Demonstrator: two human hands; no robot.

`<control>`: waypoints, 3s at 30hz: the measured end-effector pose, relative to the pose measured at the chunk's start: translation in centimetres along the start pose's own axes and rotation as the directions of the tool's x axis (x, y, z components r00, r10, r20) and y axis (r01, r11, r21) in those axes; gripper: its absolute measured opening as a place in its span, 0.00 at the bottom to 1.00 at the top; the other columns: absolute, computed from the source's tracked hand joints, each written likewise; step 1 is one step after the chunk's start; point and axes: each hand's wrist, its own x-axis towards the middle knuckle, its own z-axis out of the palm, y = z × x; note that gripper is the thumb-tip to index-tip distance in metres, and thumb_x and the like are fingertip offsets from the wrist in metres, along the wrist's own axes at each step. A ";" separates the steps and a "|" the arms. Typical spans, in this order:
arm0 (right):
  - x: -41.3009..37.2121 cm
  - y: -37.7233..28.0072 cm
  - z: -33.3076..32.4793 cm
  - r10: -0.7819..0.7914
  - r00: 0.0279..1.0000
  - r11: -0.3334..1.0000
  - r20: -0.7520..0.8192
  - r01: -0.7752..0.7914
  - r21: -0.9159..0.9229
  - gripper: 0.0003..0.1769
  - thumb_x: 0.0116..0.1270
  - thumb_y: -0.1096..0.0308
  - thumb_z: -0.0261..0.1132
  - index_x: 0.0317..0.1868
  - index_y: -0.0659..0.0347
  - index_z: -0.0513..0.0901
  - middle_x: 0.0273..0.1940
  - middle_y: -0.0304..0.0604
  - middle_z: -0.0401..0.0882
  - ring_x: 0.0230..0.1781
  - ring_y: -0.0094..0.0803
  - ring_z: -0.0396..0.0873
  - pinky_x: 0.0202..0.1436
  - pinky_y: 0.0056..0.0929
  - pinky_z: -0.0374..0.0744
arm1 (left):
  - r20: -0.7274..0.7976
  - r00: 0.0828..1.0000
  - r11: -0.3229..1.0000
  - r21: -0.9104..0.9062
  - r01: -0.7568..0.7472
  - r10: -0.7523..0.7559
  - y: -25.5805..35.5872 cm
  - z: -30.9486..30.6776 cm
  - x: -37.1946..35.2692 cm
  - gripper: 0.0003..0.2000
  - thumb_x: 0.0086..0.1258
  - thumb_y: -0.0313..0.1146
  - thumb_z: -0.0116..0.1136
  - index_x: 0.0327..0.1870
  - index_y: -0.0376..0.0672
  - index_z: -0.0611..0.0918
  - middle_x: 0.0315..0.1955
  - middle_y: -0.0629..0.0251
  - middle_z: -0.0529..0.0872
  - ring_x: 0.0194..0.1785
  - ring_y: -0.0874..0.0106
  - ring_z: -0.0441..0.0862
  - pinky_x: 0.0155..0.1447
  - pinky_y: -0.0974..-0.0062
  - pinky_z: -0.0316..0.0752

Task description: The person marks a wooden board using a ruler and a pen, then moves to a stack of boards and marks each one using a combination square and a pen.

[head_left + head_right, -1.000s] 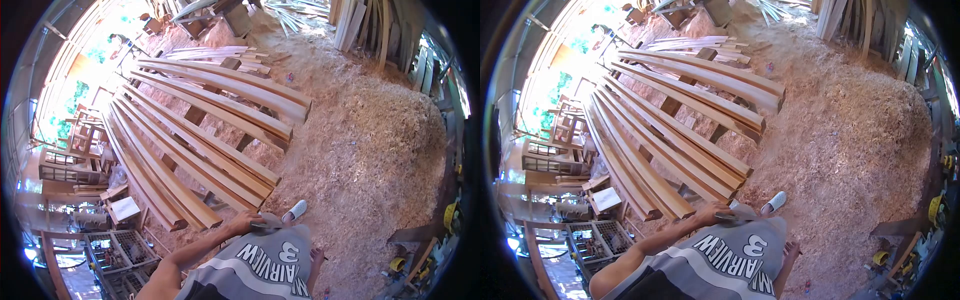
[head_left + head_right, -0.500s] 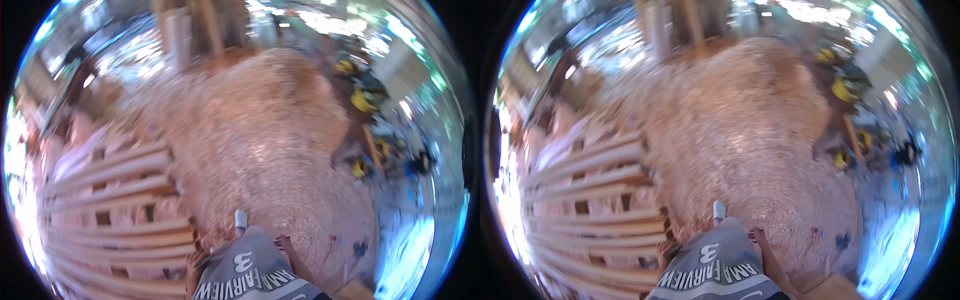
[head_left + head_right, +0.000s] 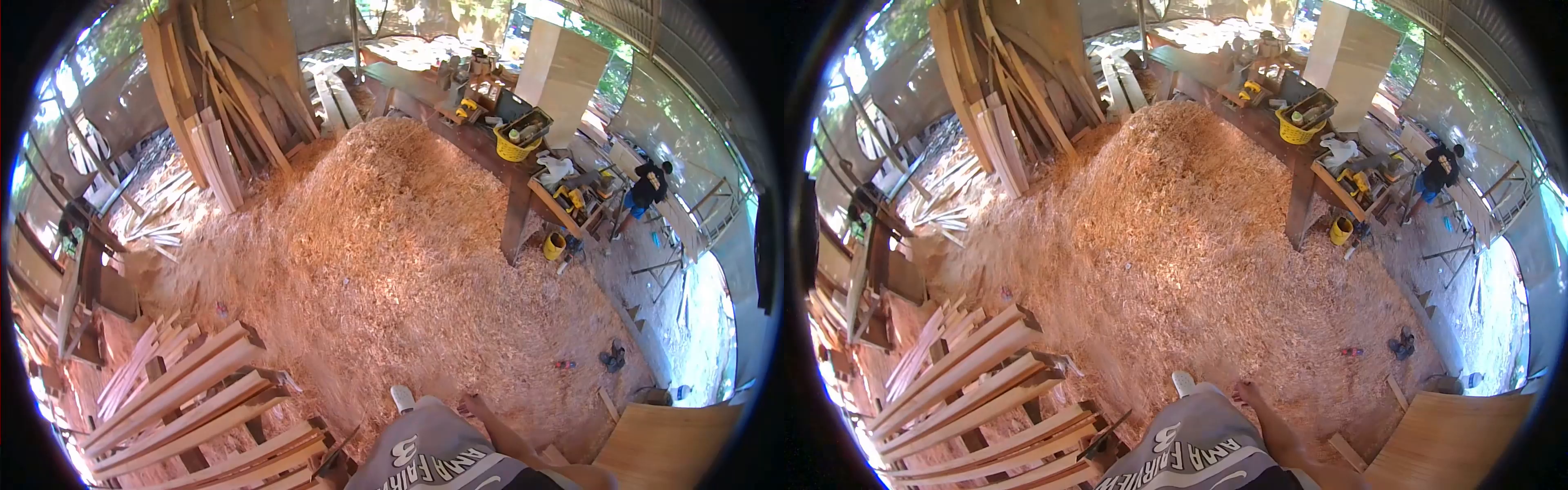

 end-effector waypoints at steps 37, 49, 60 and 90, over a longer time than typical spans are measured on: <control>6.6 1.3 1.1 -0.213 0.977 0.975 0.026 0.211 0.065 0.40 0.82 0.34 0.47 0.69 0.64 0.76 0.61 0.60 0.83 0.55 0.47 0.85 0.59 0.46 0.83 | -0.188 0.980 0.991 -0.127 0.041 -0.065 1.8 -2.5 -10.1 0.14 0.59 0.38 0.69 0.46 0.50 0.87 0.44 0.69 0.85 0.54 0.65 0.83 0.62 0.63 0.72; 13.9 -21.5 7.4 0.035 0.937 0.748 0.348 0.207 -0.631 0.35 0.79 0.36 0.51 0.66 0.59 0.77 0.52 0.56 0.88 0.45 0.42 0.88 0.47 0.37 0.84 | -0.683 0.532 0.834 -0.216 0.507 -0.500 2.1 3.5 -3.4 0.15 0.54 0.29 0.75 0.44 0.51 0.88 0.45 0.67 0.88 0.53 0.62 0.85 0.60 0.60 0.75; 15.0 -47.8 39.9 -0.296 0.649 0.599 0.701 0.698 -0.393 0.32 0.78 0.39 0.56 0.66 0.57 0.80 0.57 0.51 0.89 0.55 0.40 0.87 0.52 0.41 0.83 | -0.801 0.199 0.516 -0.154 0.843 -0.565 3.4 4.1 -0.3 0.11 0.51 0.25 0.71 0.37 0.45 0.91 0.42 0.59 0.87 0.51 0.55 0.83 0.57 0.58 0.81; -9.2 -47.6 56.0 -0.479 -0.029 -0.657 0.877 0.674 -0.337 0.25 0.72 0.67 0.62 0.66 0.69 0.75 0.56 0.54 0.81 0.61 0.45 0.80 0.65 0.45 0.78 | -0.691 -0.037 0.475 -0.533 0.700 -0.722 1.8 6.6 -2.9 0.14 0.52 0.27 0.78 0.40 0.39 0.87 0.45 0.53 0.88 0.53 0.50 0.84 0.59 0.56 0.78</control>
